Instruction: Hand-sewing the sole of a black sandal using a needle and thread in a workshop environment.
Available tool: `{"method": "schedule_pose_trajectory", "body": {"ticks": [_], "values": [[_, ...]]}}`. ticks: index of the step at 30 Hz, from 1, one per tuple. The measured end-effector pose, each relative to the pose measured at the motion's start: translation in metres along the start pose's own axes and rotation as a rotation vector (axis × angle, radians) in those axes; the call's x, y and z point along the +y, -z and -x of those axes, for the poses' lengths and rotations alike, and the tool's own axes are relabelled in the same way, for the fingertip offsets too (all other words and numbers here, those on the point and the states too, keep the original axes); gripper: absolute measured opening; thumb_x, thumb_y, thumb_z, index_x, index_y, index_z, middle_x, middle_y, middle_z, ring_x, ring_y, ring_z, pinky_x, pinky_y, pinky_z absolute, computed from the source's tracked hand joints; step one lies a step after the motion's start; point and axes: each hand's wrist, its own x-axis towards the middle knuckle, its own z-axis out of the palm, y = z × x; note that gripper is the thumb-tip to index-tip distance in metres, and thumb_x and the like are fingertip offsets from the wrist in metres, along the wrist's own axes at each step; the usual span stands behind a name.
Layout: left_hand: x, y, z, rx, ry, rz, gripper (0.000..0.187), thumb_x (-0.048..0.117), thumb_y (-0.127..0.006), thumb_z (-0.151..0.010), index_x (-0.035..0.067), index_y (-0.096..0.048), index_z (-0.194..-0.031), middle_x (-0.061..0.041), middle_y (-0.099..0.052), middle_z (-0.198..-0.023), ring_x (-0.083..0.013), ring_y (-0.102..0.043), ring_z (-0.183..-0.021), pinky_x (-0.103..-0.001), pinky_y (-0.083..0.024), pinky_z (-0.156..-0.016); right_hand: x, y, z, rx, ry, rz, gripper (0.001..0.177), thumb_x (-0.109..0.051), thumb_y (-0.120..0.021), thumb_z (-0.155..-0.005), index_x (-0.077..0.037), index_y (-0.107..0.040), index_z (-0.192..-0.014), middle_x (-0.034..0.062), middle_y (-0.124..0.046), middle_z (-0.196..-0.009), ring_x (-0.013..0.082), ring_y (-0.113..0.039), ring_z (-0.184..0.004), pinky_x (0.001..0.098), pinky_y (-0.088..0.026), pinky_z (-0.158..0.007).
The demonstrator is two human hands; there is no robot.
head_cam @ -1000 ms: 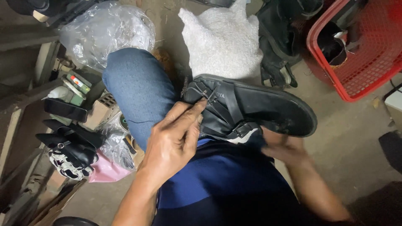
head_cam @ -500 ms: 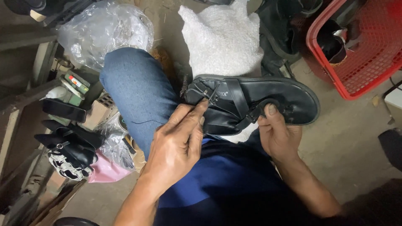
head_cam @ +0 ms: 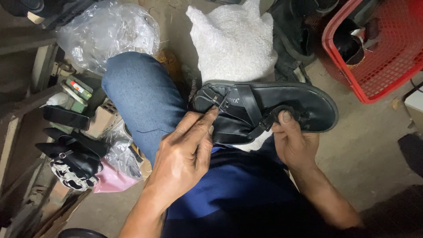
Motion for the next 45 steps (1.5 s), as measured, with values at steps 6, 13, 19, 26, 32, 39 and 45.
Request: {"method": "schedule_pose_trajectory", "body": {"ticks": [6,13,19,26,32,39,45], "values": [[0.000,0.003,-0.002,-0.020,-0.009,0.003,0.036,0.003,-0.050,-0.103,-0.002,-0.057,-0.138,-0.014,-0.066,-0.128,-0.0266,-0.070,-0.112,-0.033,-0.055,-0.096,-0.002,0.000,-0.001,-0.055,0.026,-0.002,0.033,-0.004,-0.067,-0.101,-0.021,-0.064,-0.130,-0.0079,-0.065,-0.109,0.0097,-0.061,-0.097,0.0240,-0.050,-0.076],[-0.020,0.026,-0.009,-0.119,0.006,0.097,0.039,-0.003,-0.054,-0.098,-0.002,-0.062,-0.137,-0.007,-0.059,-0.095,-0.0146,-0.056,-0.071,-0.029,-0.051,-0.070,0.032,0.061,0.021,-0.500,0.710,1.320,0.038,-0.018,-0.069,-0.097,-0.005,-0.067,-0.133,0.0146,-0.066,-0.137,0.0319,-0.062,-0.129,0.0477,-0.038,-0.121],[-0.067,0.052,-0.011,-0.303,-0.122,0.011,0.035,0.013,-0.049,-0.107,0.002,-0.060,-0.138,-0.015,-0.066,-0.140,-0.0255,-0.071,-0.118,-0.037,-0.056,-0.103,-0.062,-0.094,0.038,-0.777,0.441,0.664,0.066,-0.033,-0.069,-0.099,-0.003,-0.043,-0.152,0.0330,-0.035,-0.163,0.0491,-0.042,-0.153,0.0521,-0.039,-0.124],[-0.101,0.061,-0.029,-0.453,-0.059,0.124,0.034,0.014,-0.057,-0.105,0.006,-0.060,-0.138,-0.016,-0.068,-0.136,-0.0283,-0.073,-0.117,-0.036,-0.068,-0.091,-0.053,-0.098,0.028,-0.797,0.690,0.740,0.063,-0.035,-0.014,-0.113,0.007,-0.045,-0.148,0.0428,-0.042,-0.150,0.0605,-0.044,-0.143,0.0671,-0.038,-0.121],[-0.094,0.057,-0.051,-0.499,-0.117,0.139,0.034,0.006,-0.059,-0.103,0.007,-0.060,-0.137,-0.014,-0.071,-0.131,-0.0241,-0.078,-0.107,-0.030,-0.070,-0.086,-0.060,-0.097,0.014,-0.757,0.792,0.774,0.050,-0.008,-0.020,-0.106,0.009,-0.051,-0.140,0.0426,-0.051,-0.142,0.0589,-0.052,-0.137,0.0644,-0.046,-0.117],[-0.082,0.049,-0.056,-0.467,-0.162,0.083,0.034,0.013,-0.058,-0.106,0.008,-0.060,-0.139,-0.010,-0.072,-0.101,-0.0128,-0.042,-0.056,-0.029,-0.036,-0.050,-0.072,-0.092,0.011,-0.766,0.658,0.715,0.079,-0.056,-0.019,-0.110,0.009,-0.051,-0.141,0.0443,-0.047,-0.145,0.0619,-0.047,-0.140,0.0683,-0.042,-0.117],[-0.086,0.047,-0.052,-0.430,-0.289,-0.094,0.040,0.010,-0.060,-0.107,0.015,-0.054,-0.146,-0.001,-0.058,-0.089,-0.0110,-0.042,-0.057,-0.027,-0.039,-0.048,-0.070,-0.090,0.004,-0.830,0.724,0.760,0.066,-0.043,-0.025,-0.112,0.012,-0.052,-0.137,0.0474,-0.049,-0.138,0.0614,-0.050,-0.135,0.0689,-0.041,-0.116]]}}
